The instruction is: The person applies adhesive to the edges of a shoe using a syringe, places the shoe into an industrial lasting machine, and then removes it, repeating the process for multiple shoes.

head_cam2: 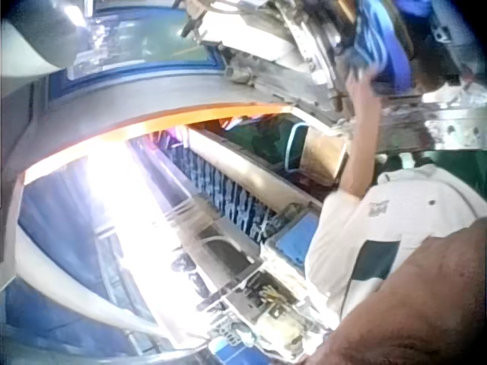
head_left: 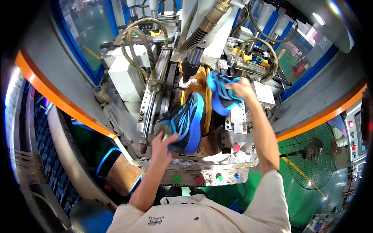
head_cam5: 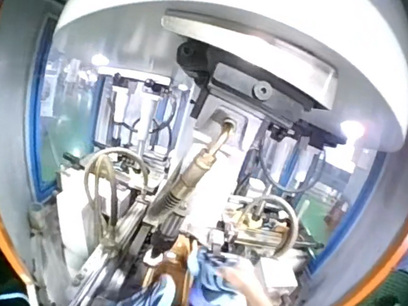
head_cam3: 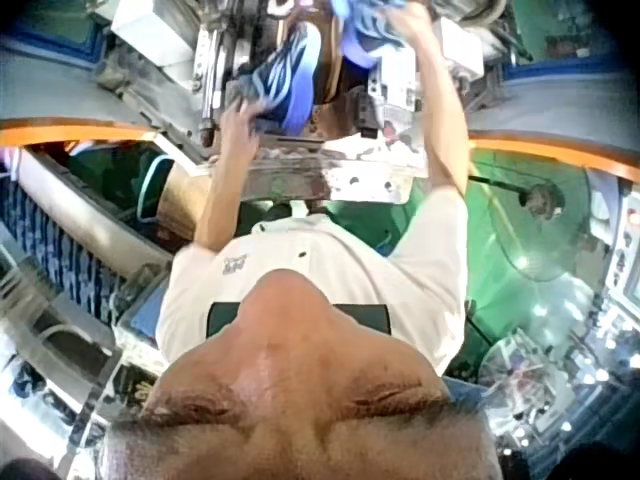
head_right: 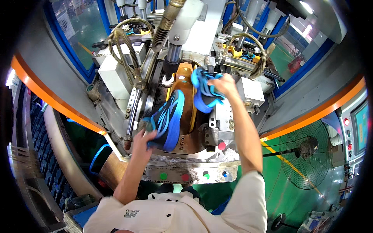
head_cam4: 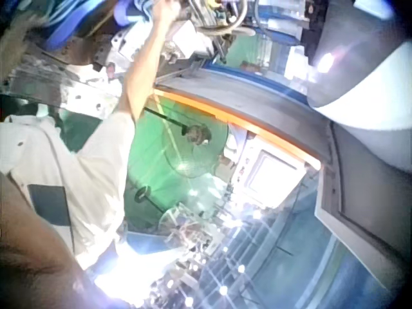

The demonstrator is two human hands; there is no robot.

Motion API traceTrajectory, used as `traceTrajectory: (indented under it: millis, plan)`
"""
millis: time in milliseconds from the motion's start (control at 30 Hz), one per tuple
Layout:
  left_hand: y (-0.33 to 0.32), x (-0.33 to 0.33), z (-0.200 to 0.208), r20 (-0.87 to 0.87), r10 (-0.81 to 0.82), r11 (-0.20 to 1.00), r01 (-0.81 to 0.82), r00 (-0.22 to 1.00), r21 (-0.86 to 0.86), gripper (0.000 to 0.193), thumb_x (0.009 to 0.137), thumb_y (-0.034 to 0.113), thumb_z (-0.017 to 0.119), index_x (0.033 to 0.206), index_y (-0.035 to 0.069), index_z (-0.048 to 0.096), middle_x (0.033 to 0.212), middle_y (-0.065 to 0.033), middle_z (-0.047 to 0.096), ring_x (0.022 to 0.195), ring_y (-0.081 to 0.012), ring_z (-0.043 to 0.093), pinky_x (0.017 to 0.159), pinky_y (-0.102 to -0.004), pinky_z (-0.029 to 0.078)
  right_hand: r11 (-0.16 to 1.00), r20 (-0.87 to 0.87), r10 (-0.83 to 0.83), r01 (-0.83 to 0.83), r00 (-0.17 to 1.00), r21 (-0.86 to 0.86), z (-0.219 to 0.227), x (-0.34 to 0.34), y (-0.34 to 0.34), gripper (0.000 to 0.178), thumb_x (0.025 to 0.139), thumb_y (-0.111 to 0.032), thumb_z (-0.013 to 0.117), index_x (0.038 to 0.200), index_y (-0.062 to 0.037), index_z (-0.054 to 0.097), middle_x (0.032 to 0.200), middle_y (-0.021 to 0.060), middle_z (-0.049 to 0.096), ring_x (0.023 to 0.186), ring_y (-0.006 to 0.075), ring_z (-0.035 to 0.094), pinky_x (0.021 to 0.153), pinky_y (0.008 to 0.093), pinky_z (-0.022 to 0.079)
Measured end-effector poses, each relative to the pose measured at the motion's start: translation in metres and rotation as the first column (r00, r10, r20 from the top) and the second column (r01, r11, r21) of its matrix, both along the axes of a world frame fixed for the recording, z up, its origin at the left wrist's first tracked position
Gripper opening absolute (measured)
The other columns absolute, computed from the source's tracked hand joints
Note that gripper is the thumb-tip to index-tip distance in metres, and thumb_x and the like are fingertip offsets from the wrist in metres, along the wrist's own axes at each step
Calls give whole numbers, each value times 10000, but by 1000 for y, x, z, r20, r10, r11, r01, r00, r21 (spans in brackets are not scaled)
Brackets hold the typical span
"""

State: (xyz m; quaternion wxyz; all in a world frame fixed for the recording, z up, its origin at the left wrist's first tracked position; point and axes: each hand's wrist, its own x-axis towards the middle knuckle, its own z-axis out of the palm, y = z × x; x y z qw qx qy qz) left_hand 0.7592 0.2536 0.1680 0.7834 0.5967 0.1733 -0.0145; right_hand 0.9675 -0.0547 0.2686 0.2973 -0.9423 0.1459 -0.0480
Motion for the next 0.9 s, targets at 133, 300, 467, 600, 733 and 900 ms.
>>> traceTrajectory:
  millis: [133,300,467,600,733,900]
  plan:
    - [57,-113,59,-191,246,936,-284,950,-208,738,652,86,728,1333,-32,467,1092,-64,576,947,-152,555,791,-265,435,994,-238,90,-103,967,-40,-67,50,95,702,625,-313,807,1136,105,570,1051,216,679,996,323,664,853,390,539]
    - [76,-219,89,62,539,842,-536,840,-61,522,639,121,741,1111,-37,585,914,-38,634,794,-131,587,735,-238,442,960,15,47,-41,999,-276,-151,62,143,578,679,-261,770,1049,16,422,895,193,691,840,320,698,745,405,561]
    - [51,-305,57,-41,857,512,-858,514,-39,584,698,80,736,1244,7,543,1030,-65,636,923,-197,621,842,-333,489,984,48,161,-157,986,-83,-142,35,166,807,698,-249,796,1278,19,303,1221,290,520,1109,445,554,937,481,461]
    - [1,-344,32,-195,911,349,-931,364,-108,532,735,26,708,1243,13,553,953,-45,619,887,-176,612,749,-331,506,736,728,425,-673,538,68,-130,-122,186,427,814,-18,642,1224,36,534,1180,217,572,1049,363,573,897,406,471]
    - [-20,-369,34,-346,890,264,-954,297,-142,435,779,28,693,1195,-24,578,979,-87,656,847,-171,646,763,-334,539,325,555,766,-940,325,102,-178,-272,224,185,809,44,538,966,-10,621,880,182,590,834,365,581,730,424,477]
    - [-56,-438,18,-366,921,65,-978,134,-196,479,787,83,711,1229,-31,566,953,-65,667,837,-169,652,773,-359,534,295,327,907,-954,264,-47,-316,-273,227,263,866,-101,526,1118,-86,596,1004,167,561,940,380,570,761,456,476]
